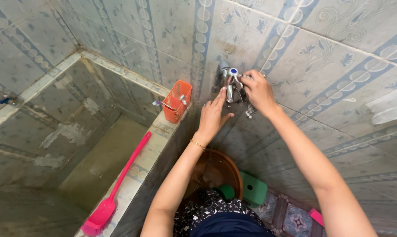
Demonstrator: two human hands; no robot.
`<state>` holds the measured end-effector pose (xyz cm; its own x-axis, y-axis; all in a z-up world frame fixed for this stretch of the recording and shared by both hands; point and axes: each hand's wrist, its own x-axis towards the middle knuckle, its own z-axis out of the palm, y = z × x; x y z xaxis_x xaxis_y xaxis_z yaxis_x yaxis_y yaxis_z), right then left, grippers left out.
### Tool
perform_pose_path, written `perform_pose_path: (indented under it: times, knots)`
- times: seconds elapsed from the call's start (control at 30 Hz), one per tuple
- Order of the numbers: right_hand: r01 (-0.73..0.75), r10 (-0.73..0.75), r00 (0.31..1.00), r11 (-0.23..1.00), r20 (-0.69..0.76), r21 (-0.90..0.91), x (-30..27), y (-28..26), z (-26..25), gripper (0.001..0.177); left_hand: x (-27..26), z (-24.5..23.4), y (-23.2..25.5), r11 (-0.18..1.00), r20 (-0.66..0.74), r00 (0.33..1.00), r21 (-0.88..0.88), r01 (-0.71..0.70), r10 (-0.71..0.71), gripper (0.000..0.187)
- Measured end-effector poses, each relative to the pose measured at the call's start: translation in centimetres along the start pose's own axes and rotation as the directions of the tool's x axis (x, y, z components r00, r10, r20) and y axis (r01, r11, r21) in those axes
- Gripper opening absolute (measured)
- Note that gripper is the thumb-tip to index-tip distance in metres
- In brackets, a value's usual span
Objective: The person repairs a water faucet by hand and using a cloth, assembling and tightening components over a tiled water basin.
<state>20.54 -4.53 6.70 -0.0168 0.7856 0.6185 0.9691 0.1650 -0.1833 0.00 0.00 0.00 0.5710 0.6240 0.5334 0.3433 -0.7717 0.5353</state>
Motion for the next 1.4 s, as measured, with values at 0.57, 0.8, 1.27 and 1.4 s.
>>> perform_pose_path:
  times: [0.57,0.8,1.27,1.4]
  knots:
    - [-0.122,0.063,0.947,0.977,0.314,0.173,3.1,8.3,5.4,0.034,-0.2,-0.6,0.1,1.000,0.005,1.000,0.010,-0.010,0.010,0.108]
    - [0.008,-0.007,0.995,1.000,0.096,-0.005,0.7,-1.2,-1.0,0.026,-0.1,-0.3,0.1,1.000,0.001,1.000,0.010,-0.011,0.011,0.107]
    - [0.167,-0.143,0.985,0.939,0.101,-0.300,-4.0,-3.3,-1.2,0.055,-0.2,-0.4,0.4,1.000,0.005,1.000,-0.003,0.006,-0.006,0.108]
    - [0.160,-0.138,0.984,0.962,0.114,-0.222,-4.0,-2.7,-1.2,0.053,-0.2,-0.4,0.1,1.000,0.001,1.000,0.001,-0.012,0.012,0.108]
